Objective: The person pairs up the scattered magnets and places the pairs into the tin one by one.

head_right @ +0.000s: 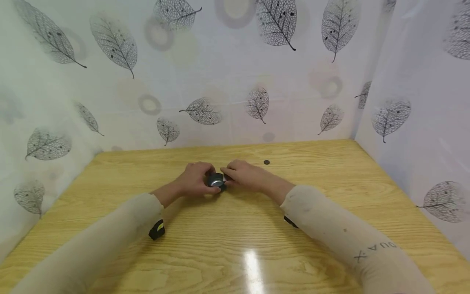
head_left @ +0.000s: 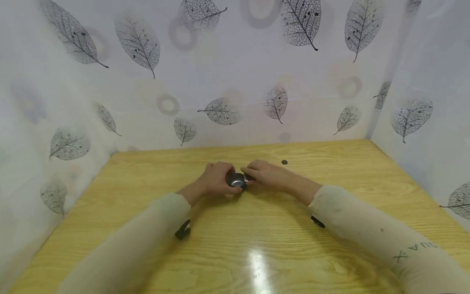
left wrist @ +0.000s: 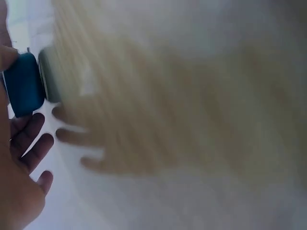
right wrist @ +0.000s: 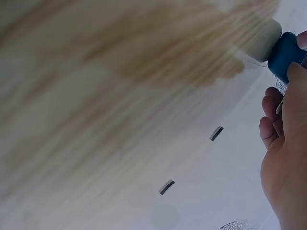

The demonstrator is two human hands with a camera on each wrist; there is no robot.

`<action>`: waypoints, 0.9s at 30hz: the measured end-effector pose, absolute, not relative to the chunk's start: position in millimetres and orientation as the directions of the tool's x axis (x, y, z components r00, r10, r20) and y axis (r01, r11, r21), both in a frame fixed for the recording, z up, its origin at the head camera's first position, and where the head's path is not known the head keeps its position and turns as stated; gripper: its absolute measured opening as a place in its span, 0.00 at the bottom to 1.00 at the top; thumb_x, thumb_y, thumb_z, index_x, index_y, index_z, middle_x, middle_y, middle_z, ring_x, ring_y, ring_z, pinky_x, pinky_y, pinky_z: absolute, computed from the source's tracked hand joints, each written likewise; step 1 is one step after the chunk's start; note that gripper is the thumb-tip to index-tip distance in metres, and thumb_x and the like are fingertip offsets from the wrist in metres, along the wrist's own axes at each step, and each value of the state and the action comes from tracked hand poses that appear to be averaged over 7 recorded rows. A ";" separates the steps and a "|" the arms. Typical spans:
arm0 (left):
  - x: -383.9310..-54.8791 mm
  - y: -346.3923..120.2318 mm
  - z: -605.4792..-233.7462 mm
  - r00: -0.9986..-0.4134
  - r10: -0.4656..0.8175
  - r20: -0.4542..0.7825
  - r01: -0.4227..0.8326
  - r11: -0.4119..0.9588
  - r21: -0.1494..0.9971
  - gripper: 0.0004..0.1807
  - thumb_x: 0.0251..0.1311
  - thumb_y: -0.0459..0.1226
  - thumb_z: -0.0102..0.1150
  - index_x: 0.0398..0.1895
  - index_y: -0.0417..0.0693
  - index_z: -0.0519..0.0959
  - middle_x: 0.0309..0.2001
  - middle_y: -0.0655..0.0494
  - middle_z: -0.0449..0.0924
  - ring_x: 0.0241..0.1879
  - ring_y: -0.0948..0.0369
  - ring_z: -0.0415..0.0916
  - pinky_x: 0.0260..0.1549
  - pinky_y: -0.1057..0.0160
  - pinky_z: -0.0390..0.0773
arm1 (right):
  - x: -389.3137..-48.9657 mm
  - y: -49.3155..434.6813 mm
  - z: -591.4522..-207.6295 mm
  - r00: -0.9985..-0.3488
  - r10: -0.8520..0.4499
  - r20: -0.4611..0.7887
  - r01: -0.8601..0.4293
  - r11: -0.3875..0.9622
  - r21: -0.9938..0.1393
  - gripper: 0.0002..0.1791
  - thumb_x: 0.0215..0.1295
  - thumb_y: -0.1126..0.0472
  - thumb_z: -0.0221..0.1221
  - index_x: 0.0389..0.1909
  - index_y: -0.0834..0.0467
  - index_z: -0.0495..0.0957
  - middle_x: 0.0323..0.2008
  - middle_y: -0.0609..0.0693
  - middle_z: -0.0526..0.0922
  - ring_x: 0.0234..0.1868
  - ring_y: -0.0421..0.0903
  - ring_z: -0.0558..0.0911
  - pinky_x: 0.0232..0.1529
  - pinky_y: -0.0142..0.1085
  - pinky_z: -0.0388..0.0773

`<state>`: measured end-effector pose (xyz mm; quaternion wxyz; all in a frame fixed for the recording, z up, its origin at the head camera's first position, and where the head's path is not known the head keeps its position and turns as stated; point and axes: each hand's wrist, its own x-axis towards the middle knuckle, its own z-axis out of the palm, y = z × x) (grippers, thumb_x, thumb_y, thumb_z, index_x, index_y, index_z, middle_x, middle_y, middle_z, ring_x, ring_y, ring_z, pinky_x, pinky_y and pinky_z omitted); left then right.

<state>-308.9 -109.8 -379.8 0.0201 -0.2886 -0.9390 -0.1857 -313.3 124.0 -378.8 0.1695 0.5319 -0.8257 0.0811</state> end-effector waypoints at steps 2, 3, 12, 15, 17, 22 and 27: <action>-308.7 -108.3 -381.4 -0.832 0.530 0.162 0.553 0.771 0.316 0.23 0.46 0.56 0.71 0.38 0.52 0.79 0.36 0.61 0.80 0.39 0.61 0.73 0.49 0.53 0.63 | -312.7 122.2 -378.3 -0.371 -0.856 0.361 -0.912 0.409 0.032 0.25 0.66 0.59 0.65 0.60 0.69 0.76 0.47 0.57 0.83 0.49 0.50 0.80 0.54 0.40 0.78; -308.4 -107.7 -382.1 -0.831 0.531 0.168 0.556 0.773 0.307 0.23 0.47 0.56 0.71 0.39 0.52 0.80 0.36 0.61 0.81 0.39 0.61 0.73 0.49 0.53 0.63 | -312.5 121.7 -378.0 -0.379 -0.855 0.353 -0.912 0.410 0.013 0.25 0.66 0.59 0.64 0.60 0.68 0.76 0.48 0.57 0.83 0.50 0.50 0.81 0.54 0.39 0.78; -302.3 -104.6 -387.8 -0.797 0.556 0.234 0.596 0.787 0.159 0.29 0.52 0.58 0.63 0.47 0.46 0.80 0.48 0.52 0.79 0.50 0.54 0.71 0.50 0.52 0.67 | -313.2 121.1 -374.0 -0.452 -0.824 0.341 -0.891 0.438 -0.122 0.20 0.62 0.56 0.68 0.51 0.62 0.81 0.49 0.53 0.85 0.51 0.47 0.83 0.56 0.39 0.79; -301.2 -103.4 -391.3 -0.775 0.567 0.279 0.615 0.779 0.123 0.30 0.52 0.58 0.62 0.48 0.45 0.80 0.52 0.50 0.75 0.54 0.53 0.67 0.52 0.51 0.67 | -314.2 121.9 -375.0 -0.432 -0.819 0.378 -0.901 0.409 -0.145 0.16 0.59 0.57 0.69 0.45 0.60 0.81 0.45 0.51 0.84 0.46 0.45 0.84 0.51 0.35 0.80; -301.0 -102.8 -393.0 -0.761 0.573 0.303 0.625 0.773 0.107 0.30 0.53 0.58 0.61 0.48 0.44 0.80 0.52 0.50 0.73 0.55 0.52 0.66 0.53 0.50 0.67 | -314.6 122.8 -376.1 -0.427 -0.814 0.395 -0.904 0.401 -0.151 0.15 0.58 0.57 0.70 0.43 0.60 0.81 0.44 0.50 0.84 0.43 0.43 0.83 0.49 0.33 0.81; -301.1 -102.2 -392.6 -0.761 0.573 0.304 0.618 0.783 0.073 0.29 0.55 0.59 0.58 0.49 0.46 0.79 0.49 0.52 0.74 0.52 0.54 0.66 0.55 0.50 0.66 | -315.7 126.4 -377.0 -0.428 -0.802 0.416 -0.901 0.415 -0.126 0.15 0.59 0.57 0.71 0.43 0.60 0.83 0.47 0.52 0.84 0.45 0.45 0.84 0.51 0.36 0.81; -301.3 -100.8 -390.9 -0.748 0.593 0.298 0.626 0.780 0.018 0.28 0.57 0.59 0.56 0.48 0.47 0.79 0.46 0.53 0.75 0.49 0.55 0.67 0.56 0.50 0.65 | -315.6 133.2 -378.9 -0.380 -0.811 0.444 -0.917 0.393 -0.068 0.15 0.59 0.60 0.70 0.46 0.61 0.85 0.48 0.55 0.84 0.49 0.49 0.84 0.53 0.41 0.81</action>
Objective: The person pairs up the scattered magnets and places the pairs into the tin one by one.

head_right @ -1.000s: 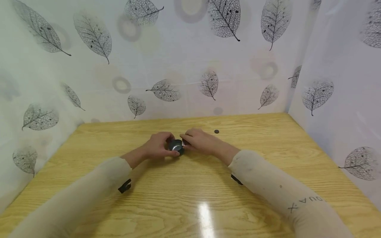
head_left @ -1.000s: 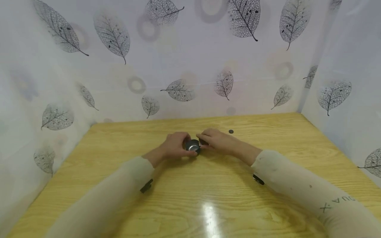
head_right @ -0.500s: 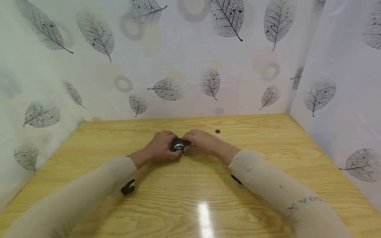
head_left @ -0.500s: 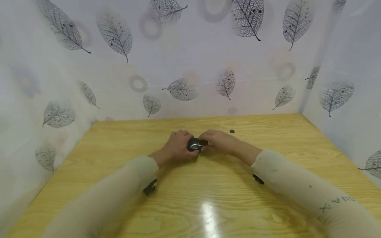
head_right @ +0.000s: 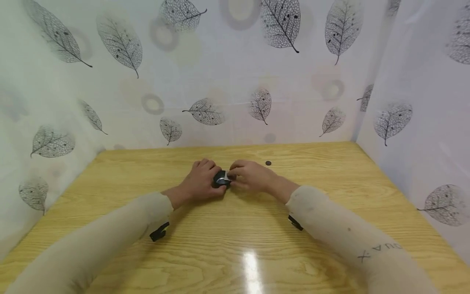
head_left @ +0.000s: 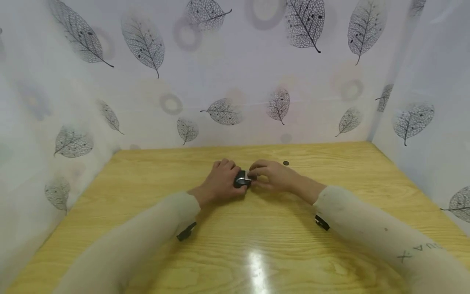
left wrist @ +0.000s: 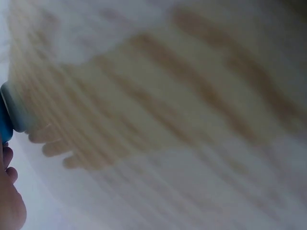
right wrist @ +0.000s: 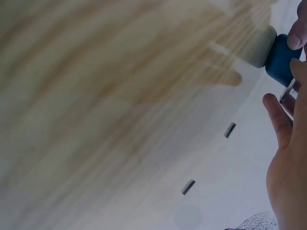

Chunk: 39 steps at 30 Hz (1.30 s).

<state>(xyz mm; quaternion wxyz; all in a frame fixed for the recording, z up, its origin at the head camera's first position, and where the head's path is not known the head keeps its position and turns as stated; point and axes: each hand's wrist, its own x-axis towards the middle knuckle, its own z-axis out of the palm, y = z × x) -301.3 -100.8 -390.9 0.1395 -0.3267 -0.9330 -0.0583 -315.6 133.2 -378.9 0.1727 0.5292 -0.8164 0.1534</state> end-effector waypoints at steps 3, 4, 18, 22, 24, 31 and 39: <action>-303.1 -99.8 -387.7 -0.741 0.601 0.300 0.625 0.780 -0.019 0.28 0.58 0.59 0.55 0.47 0.46 0.78 0.45 0.52 0.75 0.48 0.54 0.67 0.55 0.51 0.65 | -316.9 136.1 -377.6 -0.347 -0.807 0.478 -0.927 0.374 -0.042 0.14 0.59 0.61 0.70 0.46 0.60 0.86 0.46 0.55 0.84 0.47 0.49 0.84 0.51 0.40 0.81; -303.8 -99.4 -386.4 -0.737 0.604 0.303 0.626 0.779 -0.031 0.27 0.58 0.59 0.55 0.46 0.46 0.78 0.45 0.52 0.75 0.48 0.54 0.67 0.55 0.51 0.65 | -317.4 136.9 -377.0 -0.338 -0.803 0.490 -0.929 0.368 -0.037 0.14 0.58 0.62 0.70 0.45 0.60 0.86 0.46 0.55 0.84 0.47 0.49 0.84 0.50 0.39 0.82; -314.1 -95.6 -367.4 -0.712 0.613 0.342 0.620 0.778 -0.102 0.27 0.57 0.59 0.56 0.43 0.45 0.78 0.42 0.52 0.75 0.46 0.53 0.67 0.53 0.52 0.65 | -328.2 134.4 -358.8 -0.202 -0.797 0.570 -0.965 0.262 0.024 0.10 0.56 0.68 0.70 0.41 0.63 0.87 0.43 0.56 0.84 0.45 0.49 0.85 0.49 0.37 0.82; -314.4 -96.5 -362.5 -0.708 0.616 0.345 0.625 0.774 -0.100 0.26 0.57 0.58 0.56 0.43 0.46 0.78 0.42 0.52 0.75 0.46 0.53 0.67 0.54 0.51 0.64 | -329.1 130.0 -354.8 -0.177 -0.801 0.572 -0.968 0.248 0.048 0.08 0.58 0.67 0.69 0.39 0.62 0.87 0.42 0.55 0.84 0.45 0.48 0.85 0.49 0.35 0.81; -314.7 -96.6 -360.1 -0.702 0.619 0.352 0.632 0.769 -0.095 0.26 0.57 0.58 0.57 0.43 0.46 0.78 0.42 0.52 0.75 0.46 0.53 0.67 0.54 0.51 0.65 | -329.1 128.9 -352.8 -0.183 -0.803 0.567 -0.966 0.255 0.050 0.07 0.59 0.67 0.69 0.39 0.62 0.87 0.42 0.55 0.84 0.44 0.47 0.85 0.49 0.35 0.81; -316.7 -98.0 -355.6 -0.700 0.617 0.359 0.631 0.770 -0.094 0.25 0.57 0.58 0.56 0.42 0.46 0.78 0.42 0.52 0.75 0.45 0.53 0.67 0.52 0.51 0.64 | -330.0 125.4 -348.4 -0.178 -0.791 0.586 -0.961 0.269 0.072 0.07 0.58 0.69 0.69 0.37 0.62 0.87 0.40 0.54 0.84 0.43 0.47 0.85 0.48 0.33 0.81; -296.6 -98.9 -385.1 -0.696 0.635 0.334 0.653 0.754 -0.072 0.27 0.58 0.60 0.55 0.41 0.45 0.79 0.40 0.52 0.77 0.43 0.54 0.68 0.48 0.51 0.66 | -311.3 126.5 -376.9 -0.161 -0.796 0.583 -0.965 0.250 0.075 0.08 0.55 0.70 0.70 0.37 0.62 0.87 0.37 0.52 0.83 0.39 0.44 0.84 0.44 0.28 0.81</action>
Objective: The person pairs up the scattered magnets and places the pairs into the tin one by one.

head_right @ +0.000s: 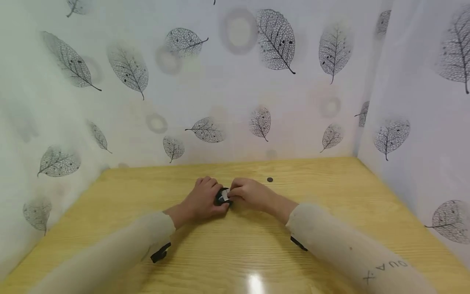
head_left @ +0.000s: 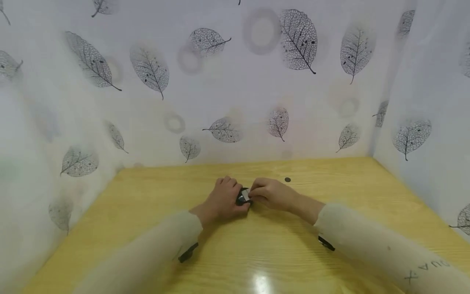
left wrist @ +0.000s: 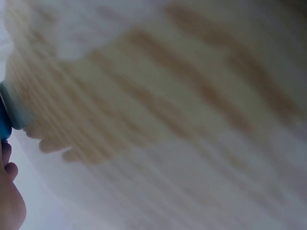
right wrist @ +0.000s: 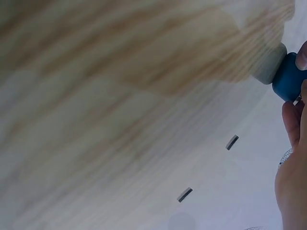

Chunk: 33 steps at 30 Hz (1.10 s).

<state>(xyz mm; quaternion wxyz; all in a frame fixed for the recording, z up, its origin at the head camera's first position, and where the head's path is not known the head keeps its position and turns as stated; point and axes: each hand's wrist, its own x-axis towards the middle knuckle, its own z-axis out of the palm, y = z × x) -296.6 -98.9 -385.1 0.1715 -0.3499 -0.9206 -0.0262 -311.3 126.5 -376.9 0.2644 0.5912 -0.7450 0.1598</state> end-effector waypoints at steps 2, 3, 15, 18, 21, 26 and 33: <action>-292.2 -98.0 -390.4 -0.695 0.629 0.348 0.652 0.755 -0.062 0.27 0.57 0.60 0.56 0.41 0.44 0.79 0.39 0.52 0.77 0.42 0.53 0.69 0.48 0.51 0.66 | -308.0 127.5 -381.6 -0.181 -0.797 0.576 -0.964 0.261 0.058 0.08 0.56 0.70 0.69 0.37 0.62 0.87 0.37 0.51 0.82 0.39 0.43 0.84 0.44 0.27 0.80; -291.5 -97.2 -390.9 -0.697 0.619 0.362 0.646 0.761 -0.058 0.27 0.57 0.59 0.57 0.41 0.44 0.79 0.40 0.52 0.77 0.43 0.54 0.69 0.48 0.51 0.66 | -307.4 127.4 -381.7 -0.197 -0.793 0.576 -0.960 0.276 0.052 0.07 0.56 0.70 0.69 0.37 0.61 0.87 0.38 0.51 0.82 0.39 0.43 0.84 0.44 0.28 0.80; -289.8 -91.1 -387.8 -0.725 0.607 0.325 0.616 0.783 -0.088 0.27 0.60 0.63 0.54 0.38 0.49 0.79 0.39 0.54 0.78 0.42 0.54 0.70 0.49 0.50 0.67 | -305.2 122.3 -375.7 -0.255 -0.797 0.548 -0.941 0.334 0.048 0.04 0.61 0.68 0.66 0.37 0.62 0.87 0.37 0.51 0.78 0.35 0.40 0.81 0.39 0.26 0.79; -287.4 -90.4 -388.6 -0.730 0.607 0.314 0.611 0.785 -0.099 0.28 0.60 0.65 0.52 0.37 0.49 0.78 0.38 0.54 0.77 0.42 0.54 0.70 0.49 0.51 0.67 | -303.6 122.0 -377.2 -0.279 -0.798 0.534 -0.939 0.343 0.022 0.05 0.62 0.68 0.66 0.37 0.62 0.88 0.37 0.51 0.77 0.36 0.40 0.81 0.40 0.27 0.80; -287.3 -90.1 -388.3 -0.738 0.603 0.304 0.608 0.789 -0.089 0.29 0.61 0.65 0.52 0.39 0.49 0.78 0.39 0.54 0.77 0.42 0.55 0.70 0.49 0.51 0.67 | -303.9 124.0 -376.9 -0.279 -0.804 0.526 -0.944 0.329 0.002 0.06 0.62 0.67 0.66 0.39 0.62 0.88 0.38 0.52 0.78 0.37 0.41 0.83 0.41 0.29 0.81; -288.4 -91.3 -388.3 -0.729 0.615 0.301 0.619 0.780 -0.096 0.29 0.61 0.64 0.52 0.40 0.47 0.79 0.39 0.54 0.78 0.42 0.55 0.71 0.49 0.51 0.67 | -305.6 125.0 -377.3 -0.222 -0.853 0.472 -0.951 0.297 0.089 0.05 0.64 0.63 0.64 0.35 0.60 0.87 0.38 0.51 0.78 0.37 0.41 0.81 0.42 0.31 0.81; -288.4 -90.0 -387.3 -0.723 0.624 0.297 0.627 0.773 -0.098 0.30 0.60 0.63 0.52 0.42 0.46 0.79 0.41 0.53 0.78 0.43 0.54 0.71 0.49 0.52 0.67 | -301.9 127.5 -379.7 -0.253 -0.869 0.426 -0.942 0.321 0.097 0.07 0.65 0.61 0.61 0.34 0.59 0.85 0.41 0.53 0.80 0.39 0.42 0.80 0.45 0.35 0.80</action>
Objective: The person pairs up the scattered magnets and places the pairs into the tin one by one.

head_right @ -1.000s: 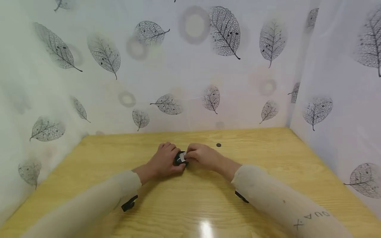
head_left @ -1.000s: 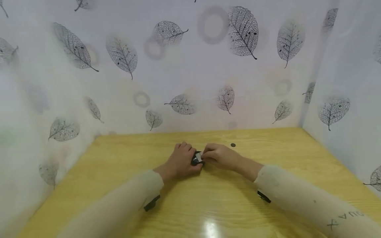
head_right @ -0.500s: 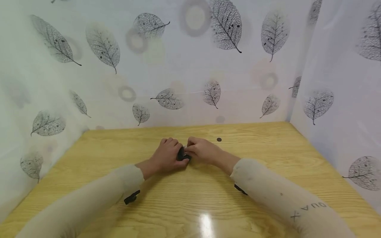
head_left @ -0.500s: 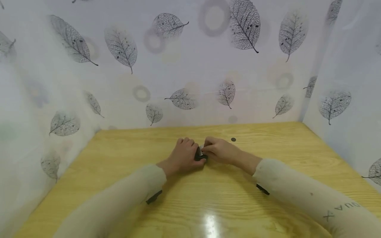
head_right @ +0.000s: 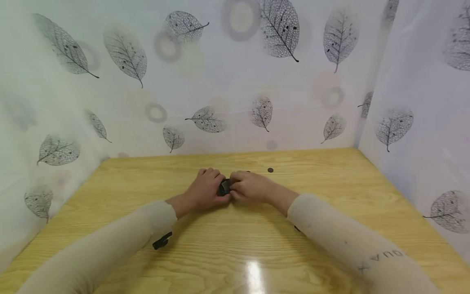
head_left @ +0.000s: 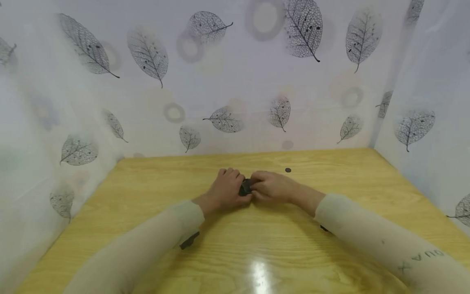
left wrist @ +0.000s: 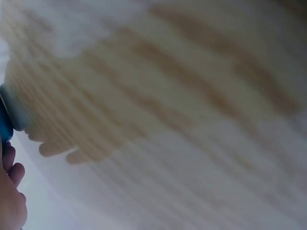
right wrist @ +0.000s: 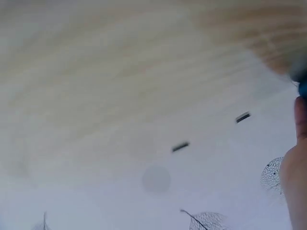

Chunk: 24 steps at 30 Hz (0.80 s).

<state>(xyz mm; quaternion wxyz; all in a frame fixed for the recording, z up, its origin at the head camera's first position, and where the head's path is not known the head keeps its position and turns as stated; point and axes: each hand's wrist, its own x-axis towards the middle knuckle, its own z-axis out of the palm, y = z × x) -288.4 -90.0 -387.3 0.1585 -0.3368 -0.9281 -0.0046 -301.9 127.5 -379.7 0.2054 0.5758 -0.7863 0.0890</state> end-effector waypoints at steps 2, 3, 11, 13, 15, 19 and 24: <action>-289.0 -89.1 -387.7 -0.727 0.625 0.285 0.627 0.773 -0.095 0.31 0.61 0.64 0.51 0.43 0.46 0.79 0.42 0.52 0.79 0.45 0.54 0.72 0.50 0.51 0.67 | -300.9 130.6 -379.9 -0.292 -0.860 0.419 -0.933 0.353 0.074 0.09 0.63 0.61 0.61 0.40 0.61 0.85 0.45 0.54 0.80 0.39 0.42 0.80 0.44 0.35 0.80; -289.1 -88.7 -387.4 -0.730 0.625 0.276 0.628 0.773 -0.091 0.31 0.62 0.64 0.51 0.44 0.46 0.79 0.43 0.52 0.79 0.45 0.53 0.72 0.51 0.51 0.67 | -300.6 132.1 -379.8 -0.312 -0.855 0.414 -0.927 0.369 0.062 0.11 0.62 0.60 0.62 0.43 0.61 0.85 0.46 0.54 0.79 0.40 0.42 0.80 0.44 0.35 0.80; -290.2 -89.9 -385.1 -0.743 0.619 0.254 0.619 0.780 -0.091 0.32 0.63 0.64 0.51 0.48 0.46 0.79 0.45 0.52 0.79 0.46 0.54 0.72 0.52 0.52 0.67 | -302.5 134.7 -373.3 -0.421 -0.847 0.325 -0.890 0.454 0.030 0.24 0.64 0.54 0.63 0.58 0.60 0.80 0.52 0.53 0.77 0.40 0.43 0.81 0.43 0.35 0.81; -290.8 -90.1 -384.7 -0.737 0.622 0.263 0.625 0.776 -0.082 0.31 0.63 0.64 0.51 0.48 0.46 0.79 0.45 0.52 0.79 0.46 0.54 0.72 0.52 0.52 0.67 | -302.8 134.4 -371.3 -0.441 -0.843 0.309 -0.883 0.470 0.021 0.25 0.64 0.53 0.64 0.59 0.60 0.79 0.52 0.53 0.77 0.40 0.43 0.82 0.43 0.35 0.81; -291.3 -90.4 -384.1 -0.734 0.623 0.269 0.629 0.774 -0.074 0.31 0.63 0.63 0.51 0.48 0.46 0.79 0.44 0.53 0.78 0.46 0.55 0.71 0.52 0.52 0.67 | -303.8 133.4 -369.7 -0.445 -0.845 0.298 -0.883 0.469 0.011 0.23 0.64 0.54 0.64 0.58 0.59 0.80 0.52 0.53 0.77 0.41 0.44 0.82 0.44 0.36 0.81; -291.7 -91.1 -383.7 -0.733 0.629 0.260 0.634 0.770 -0.073 0.31 0.62 0.63 0.52 0.48 0.45 0.79 0.45 0.52 0.78 0.46 0.55 0.71 0.52 0.53 0.67 | -305.0 132.2 -369.6 -0.448 -0.851 0.273 -0.888 0.459 -0.026 0.17 0.66 0.55 0.65 0.53 0.56 0.83 0.53 0.53 0.77 0.45 0.46 0.83 0.46 0.37 0.82; -289.2 -90.6 -384.6 -0.732 0.638 0.240 0.637 0.766 -0.093 0.32 0.62 0.64 0.51 0.48 0.45 0.79 0.45 0.52 0.78 0.46 0.55 0.71 0.52 0.52 0.67 | -306.1 134.0 -372.7 -0.381 -0.869 0.314 -0.914 0.405 0.011 0.12 0.63 0.55 0.68 0.44 0.56 0.86 0.48 0.52 0.81 0.44 0.46 0.84 0.47 0.36 0.82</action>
